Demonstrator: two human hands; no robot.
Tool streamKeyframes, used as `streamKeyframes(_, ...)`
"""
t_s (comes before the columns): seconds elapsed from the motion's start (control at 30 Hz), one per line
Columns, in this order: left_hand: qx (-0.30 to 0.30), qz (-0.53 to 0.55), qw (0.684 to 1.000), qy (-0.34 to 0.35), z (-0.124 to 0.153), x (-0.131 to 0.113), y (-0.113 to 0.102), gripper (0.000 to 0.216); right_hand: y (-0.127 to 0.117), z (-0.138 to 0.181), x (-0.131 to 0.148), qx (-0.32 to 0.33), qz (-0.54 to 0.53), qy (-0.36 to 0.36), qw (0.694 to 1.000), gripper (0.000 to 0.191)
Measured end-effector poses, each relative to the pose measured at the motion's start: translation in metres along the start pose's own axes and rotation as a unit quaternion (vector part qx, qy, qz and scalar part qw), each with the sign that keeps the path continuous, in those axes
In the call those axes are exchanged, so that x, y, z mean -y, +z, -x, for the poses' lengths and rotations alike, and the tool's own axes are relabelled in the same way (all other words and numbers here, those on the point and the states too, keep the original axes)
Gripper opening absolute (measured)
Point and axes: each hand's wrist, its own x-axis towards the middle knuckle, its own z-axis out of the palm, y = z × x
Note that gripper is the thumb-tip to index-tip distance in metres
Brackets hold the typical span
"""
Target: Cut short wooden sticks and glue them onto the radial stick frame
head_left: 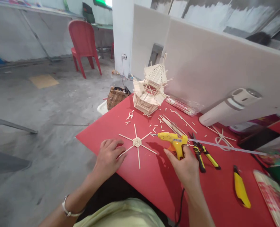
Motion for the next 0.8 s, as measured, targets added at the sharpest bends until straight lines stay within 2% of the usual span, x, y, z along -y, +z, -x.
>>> streamKeyframes(0.27, -0.005, -0.019, 1.0, 0.006, -0.005, 0.019, 0.004, 0.019, 0.004, 0.027, -0.052, -0.006, 0.056, 0.033, 0.998, 0.03)
streamKeyframes(0.4, 0.006, -0.037, 0.999, 0.002, -0.014, 0.024, 0.002, 0.022, 0.009, 0.039, -0.055, 0.015, 0.185, 0.075, 0.98, 0.031)
streamKeyframes(0.5, 0.008, -0.048, 0.999, 0.001, -0.021, 0.028, 0.001, 0.023, 0.014, 0.044, -0.051, 0.022, 0.251, 0.079, 0.965, 0.03)
streamKeyframes(0.6, 0.008, -0.05, 0.999, -0.002, -0.026, 0.031, 0.002, 0.024, 0.01, 0.046, -0.049, 0.011, 0.279, 0.056, 0.959, 0.035)
streamKeyframes(0.7, 0.011, -0.042, 0.999, -0.005, -0.029, 0.032, 0.003, 0.025, -0.005, 0.044, -0.043, -0.002, 0.302, 0.019, 0.953, 0.047)
streamKeyframes(0.8, 0.0, -0.028, 1.0, -0.013, -0.029, 0.032, 0.005, 0.025, -0.016, 0.034, -0.029, -0.018, 0.247, -0.077, 0.966, 0.037)
